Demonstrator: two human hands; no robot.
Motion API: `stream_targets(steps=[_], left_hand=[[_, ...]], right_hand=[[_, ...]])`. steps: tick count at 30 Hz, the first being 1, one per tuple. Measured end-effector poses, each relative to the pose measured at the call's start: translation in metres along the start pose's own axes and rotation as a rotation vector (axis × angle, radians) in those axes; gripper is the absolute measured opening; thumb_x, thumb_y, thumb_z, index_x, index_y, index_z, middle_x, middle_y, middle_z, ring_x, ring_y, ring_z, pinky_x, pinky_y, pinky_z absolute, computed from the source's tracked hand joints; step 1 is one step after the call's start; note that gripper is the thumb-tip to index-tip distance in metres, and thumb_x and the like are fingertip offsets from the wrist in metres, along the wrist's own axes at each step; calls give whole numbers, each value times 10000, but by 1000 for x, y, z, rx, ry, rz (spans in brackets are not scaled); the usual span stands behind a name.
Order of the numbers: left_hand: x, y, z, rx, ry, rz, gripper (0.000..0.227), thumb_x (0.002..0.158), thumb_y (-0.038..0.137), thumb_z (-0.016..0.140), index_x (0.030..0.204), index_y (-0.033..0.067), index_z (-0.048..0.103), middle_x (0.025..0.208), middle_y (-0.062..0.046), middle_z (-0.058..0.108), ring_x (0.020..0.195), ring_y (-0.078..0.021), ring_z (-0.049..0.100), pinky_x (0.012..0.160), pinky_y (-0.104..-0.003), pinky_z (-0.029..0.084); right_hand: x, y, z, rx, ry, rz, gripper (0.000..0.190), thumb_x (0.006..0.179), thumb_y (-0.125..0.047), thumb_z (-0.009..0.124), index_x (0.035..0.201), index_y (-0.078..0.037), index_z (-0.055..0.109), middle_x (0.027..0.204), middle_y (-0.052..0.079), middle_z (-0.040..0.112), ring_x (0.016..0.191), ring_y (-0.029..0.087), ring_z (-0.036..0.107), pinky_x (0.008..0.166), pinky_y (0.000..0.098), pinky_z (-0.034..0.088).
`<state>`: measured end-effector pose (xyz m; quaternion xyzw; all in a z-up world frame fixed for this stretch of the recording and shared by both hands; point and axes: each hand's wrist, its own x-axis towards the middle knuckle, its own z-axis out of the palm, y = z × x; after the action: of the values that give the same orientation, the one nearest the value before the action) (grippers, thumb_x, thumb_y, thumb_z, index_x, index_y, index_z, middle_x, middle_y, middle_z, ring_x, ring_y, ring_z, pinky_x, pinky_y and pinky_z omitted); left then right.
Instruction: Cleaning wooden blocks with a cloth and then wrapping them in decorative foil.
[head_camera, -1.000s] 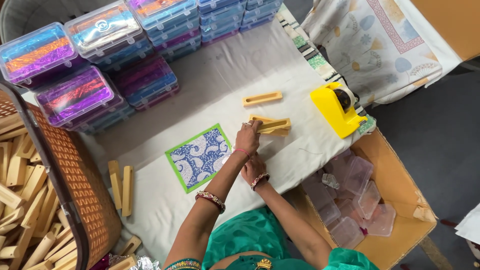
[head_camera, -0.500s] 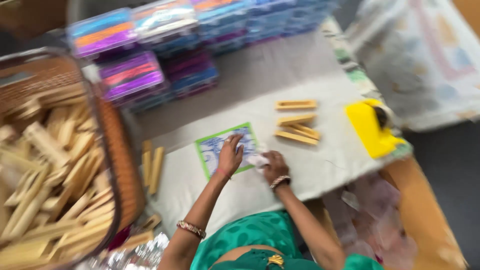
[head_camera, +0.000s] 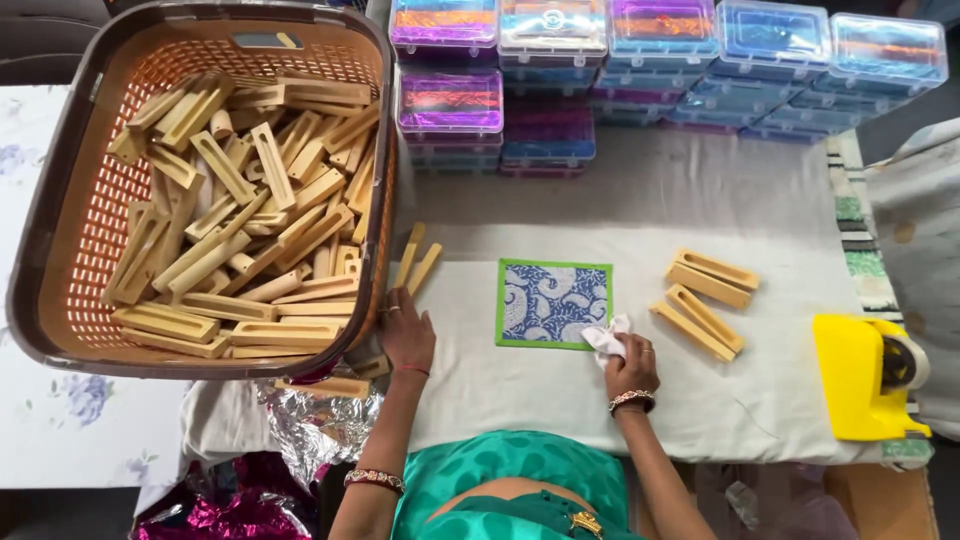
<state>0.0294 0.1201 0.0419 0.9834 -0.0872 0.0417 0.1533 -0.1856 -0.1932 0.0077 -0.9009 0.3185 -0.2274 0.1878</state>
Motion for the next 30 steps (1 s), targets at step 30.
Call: stream_targets(steps=[30], left_hand=[[-15,114,106,-707,-342,247,400,874,185,728,1245,39,692,1177,-143,668,1053,-339,624,929,-426,520]], right_hand=[[-5,0,-4,26,-15,8,352,853,-110,620,1184,-201,695,1215,66,656,1139,310,638,908,459,554]])
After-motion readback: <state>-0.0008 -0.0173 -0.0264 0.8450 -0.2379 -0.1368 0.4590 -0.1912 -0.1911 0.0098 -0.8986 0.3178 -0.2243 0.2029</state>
